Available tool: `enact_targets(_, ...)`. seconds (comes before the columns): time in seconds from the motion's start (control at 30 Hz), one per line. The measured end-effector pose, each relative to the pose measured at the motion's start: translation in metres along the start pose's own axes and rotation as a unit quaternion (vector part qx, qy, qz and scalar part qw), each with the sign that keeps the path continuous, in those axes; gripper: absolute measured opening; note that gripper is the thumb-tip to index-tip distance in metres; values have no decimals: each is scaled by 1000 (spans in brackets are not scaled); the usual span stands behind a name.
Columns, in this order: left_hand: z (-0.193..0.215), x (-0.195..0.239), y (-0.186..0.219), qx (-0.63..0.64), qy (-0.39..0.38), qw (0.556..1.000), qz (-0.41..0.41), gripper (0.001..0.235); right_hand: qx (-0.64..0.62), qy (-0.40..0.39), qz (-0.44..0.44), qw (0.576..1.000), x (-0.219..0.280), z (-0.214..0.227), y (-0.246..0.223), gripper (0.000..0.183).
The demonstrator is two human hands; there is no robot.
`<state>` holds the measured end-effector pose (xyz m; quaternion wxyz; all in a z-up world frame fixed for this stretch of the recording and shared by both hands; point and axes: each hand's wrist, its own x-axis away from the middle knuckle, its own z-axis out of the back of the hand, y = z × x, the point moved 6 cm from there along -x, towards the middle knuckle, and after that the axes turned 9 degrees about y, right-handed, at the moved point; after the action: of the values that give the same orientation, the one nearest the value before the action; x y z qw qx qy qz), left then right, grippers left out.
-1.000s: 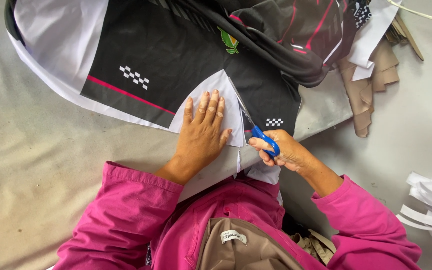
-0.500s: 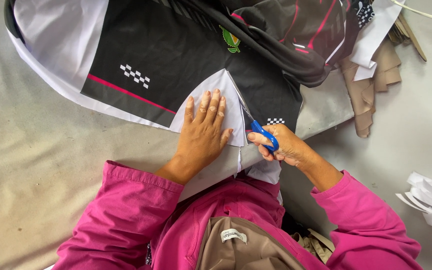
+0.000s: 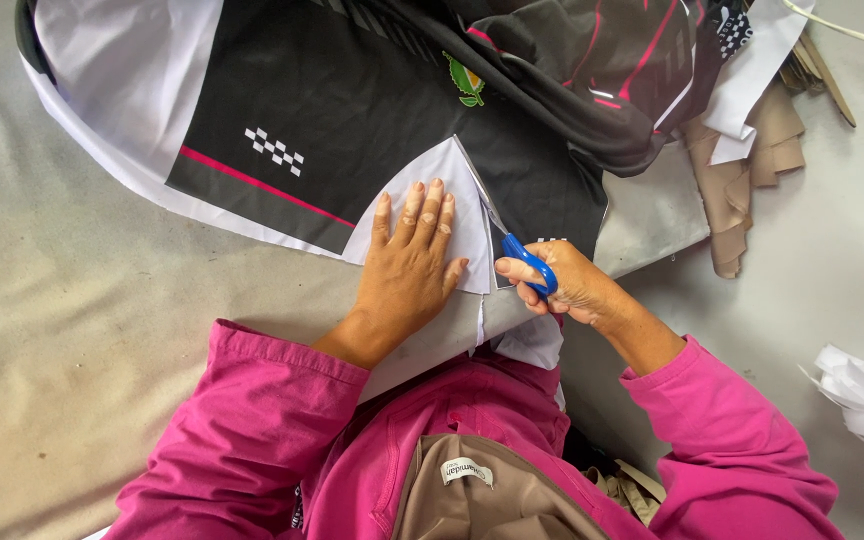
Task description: Cutting out garment patterns from printed fabric using scissors
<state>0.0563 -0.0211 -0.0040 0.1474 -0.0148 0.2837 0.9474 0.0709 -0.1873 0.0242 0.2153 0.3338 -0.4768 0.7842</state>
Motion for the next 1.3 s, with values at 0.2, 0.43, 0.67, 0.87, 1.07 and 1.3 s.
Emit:
enact_targets(0.2,1,0,0,1,4,1000,-1,65,-5,2,4,1000,-1,1,0,30)
enact_targets(0.43,2,1,1,-8,4,1000,-3,65,-8,3,7,1000,-1,0,2,31)
enact_targets(0.67,1,0,0,-3,1,1000,0,65,-13,9,6,1000,3,-1,-1,31)
enact_targets(0.87,1,1,0,-4,5,1000,-2,65,-18,10,3,1000,1,0,2,31)
enact_targets(1.07,1,0,0,-2,6,1000,-1,65,-8,11,4,1000,1,-1,1,31)
enact_targets(1.3,2,0,1,-10,2,1000,1,65,-9,9,3,1000,3,-2,5,30)
